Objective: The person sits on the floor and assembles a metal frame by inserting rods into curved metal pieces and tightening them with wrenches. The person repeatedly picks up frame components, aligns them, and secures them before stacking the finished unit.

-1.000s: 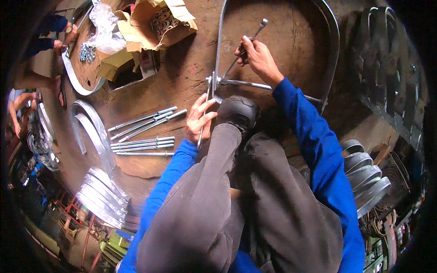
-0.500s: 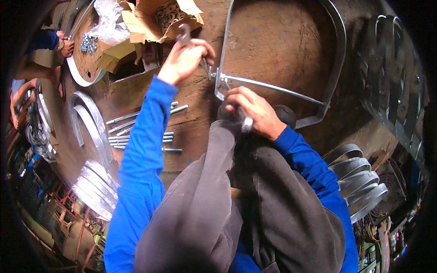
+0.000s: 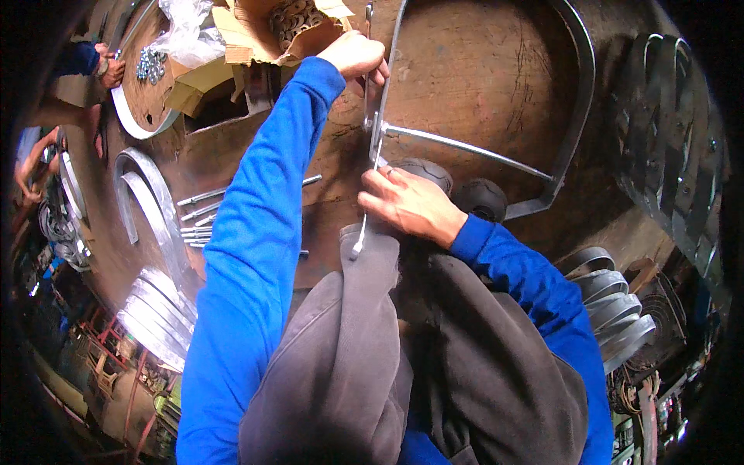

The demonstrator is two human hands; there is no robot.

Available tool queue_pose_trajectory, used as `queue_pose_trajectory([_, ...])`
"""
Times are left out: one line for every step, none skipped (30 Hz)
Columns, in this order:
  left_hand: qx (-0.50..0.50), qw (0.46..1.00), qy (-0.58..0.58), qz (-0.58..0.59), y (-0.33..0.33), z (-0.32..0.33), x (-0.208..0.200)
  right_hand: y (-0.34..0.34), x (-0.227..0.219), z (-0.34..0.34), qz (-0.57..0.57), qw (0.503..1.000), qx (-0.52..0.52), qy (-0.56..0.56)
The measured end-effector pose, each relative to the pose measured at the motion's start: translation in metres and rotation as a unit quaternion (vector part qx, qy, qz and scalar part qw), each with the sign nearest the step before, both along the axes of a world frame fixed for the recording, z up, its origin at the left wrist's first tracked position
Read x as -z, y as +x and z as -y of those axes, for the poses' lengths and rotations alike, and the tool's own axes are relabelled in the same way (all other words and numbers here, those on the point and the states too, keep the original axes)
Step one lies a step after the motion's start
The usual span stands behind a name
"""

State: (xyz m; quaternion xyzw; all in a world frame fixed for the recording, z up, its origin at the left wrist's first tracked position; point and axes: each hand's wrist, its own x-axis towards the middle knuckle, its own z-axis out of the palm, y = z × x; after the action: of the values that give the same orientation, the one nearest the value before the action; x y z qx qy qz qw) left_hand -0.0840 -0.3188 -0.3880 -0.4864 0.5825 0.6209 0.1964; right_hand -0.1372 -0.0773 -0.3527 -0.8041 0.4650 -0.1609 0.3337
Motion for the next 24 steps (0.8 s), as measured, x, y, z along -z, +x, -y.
queue_pose_trajectory([-0.005, 1.000, -0.007, 0.007, -0.002, 0.000, 0.003, 0.002, 0.002, 0.001, -0.005, 1.000, 0.003, -0.001])
queue_pose_trajectory([-0.009, 1.000, -0.014, 0.014, -0.002, 0.001, 0.007, 0.005, 0.003, 0.002, -0.009, 1.000, 0.006, -0.003])
queue_pose_trajectory([-0.013, 1.000, -0.021, 0.020, -0.003, 0.001, 0.009, 0.007, 0.002, 0.003, -0.008, 1.000, 0.009, -0.001])
queue_pose_trajectory([-0.022, 0.999, -0.019, 0.027, -0.002, 0.000, 0.009, 0.008, 0.002, 0.005, -0.006, 1.000, 0.011, 0.000])
queue_pose_trajectory([-0.017, 0.999, -0.026, 0.012, 0.002, 0.000, 0.015, 0.010, 0.001, 0.006, -0.004, 1.000, 0.013, 0.001])
queue_pose_trajectory([-0.010, 0.999, -0.030, -0.005, 0.003, -0.002, 0.016, 0.009, 0.003, 0.004, 0.001, 1.000, 0.018, -0.003])
queue_pose_trajectory([-0.003, 0.999, -0.034, -0.022, 0.004, -0.004, 0.016, 0.008, 0.006, 0.002, 0.006, 1.000, 0.023, -0.008])
queue_pose_trajectory([0.008, 0.997, -0.064, -0.044, 0.011, -0.013, 0.016, 0.008, 0.008, 0.000, 0.012, 0.999, 0.027, -0.012])
queue_pose_trajectory([0.026, 0.989, -0.128, -0.073, 0.013, -0.024, 0.008, 0.005, 0.008, 0.000, 0.007, 0.999, 0.031, -0.017])
queue_pose_trajectory([-0.017, 0.981, -0.160, -0.106, 0.020, -0.037, 0.003, 0.005, 0.009, -0.002, 0.006, 0.999, 0.034, -0.021])
queue_pose_trajectory([-0.016, 0.965, -0.223, -0.138, 0.029, -0.049, -0.004, 0.005, 0.010, -0.002, 0.004, 0.999, 0.037, -0.025])
queue_pose_trajectory([-0.030, 0.949, -0.263, -0.171, 0.044, -0.067, -0.013, 0.006, 0.010, -0.003, 0.004, 0.999, 0.033, -0.022])
queue_pose_trajectory([0.005, 0.918, -0.347, -0.192, 0.062, -0.088, -0.017, 0.007, 0.009, -0.002, 0.005, 0.999, 0.027, -0.020])
queue_pose_trajectory([-0.013, 0.869, -0.430, -0.245, 0.078, -0.115, -0.020, 0.007, 0.008, -0.001, 0.005, 1.000, 0.022, -0.019])
queue_pose_trajectory([0.025, 0.898, -0.373, -0.230, 0.093, -0.131, -0.034, 0.006, 0.010, -0.002, 0.016, 0.998, 0.036, -0.045])
queue_pose_trajectory([-0.018, 0.859, -0.382, -0.340, 0.106, -0.153, -0.027, 0.006, 0.012, -0.003, 0.033, 0.995, 0.051, -0.074])
queue_pose_trajectory([-0.061, 0.860, -0.378, -0.338, 0.120, -0.175, -0.020, 0.006, 0.014, -0.005, 0.046, 0.992, 0.067, -0.099])
queue_pose_trajectory([-0.077, 0.847, -0.408, -0.331, 0.134, -0.192, 0.002, 0.008, 0.016, -0.006, 0.037, 0.993, 0.060, -0.098])
queue_pose_trajectory([-0.094, 0.833, -0.436, -0.326, 0.142, -0.202, 0.018, 0.008, 0.019, -0.007, 0.025, 0.994, 0.054, -0.096])
queue_pose_trajectory([-0.114, 0.839, -0.424, -0.322, 0.144, -0.206, 0.017, 0.010, 0.021, -0.008, 0.017, 0.994, 0.045, -0.095])
queue_pose_trajectory([-0.109, 0.835, -0.431, -0.325, 0.142, -0.203, 0.013, 0.009, 0.021, -0.008, 0.014, 0.996, 0.041, -0.082])
queue_pose_trajectory([-0.104, 0.830, -0.439, -0.328, 0.141, -0.199, 0.009, 0.009, 0.019, -0.008, 0.011, 0.997, 0.038, -0.068])
queue_pose_trajectory([-0.099, 0.826, -0.446, -0.331, 0.141, -0.193, 0.003, 0.008, 0.018, -0.008, 0.008, 0.998, 0.035, -0.054])
queue_pose_trajectory([-0.131, 0.842, -0.422, -0.309, 0.142, -0.190, -0.009, 0.006, 0.014, -0.007, 0.010, 0.998, 0.033, -0.052])
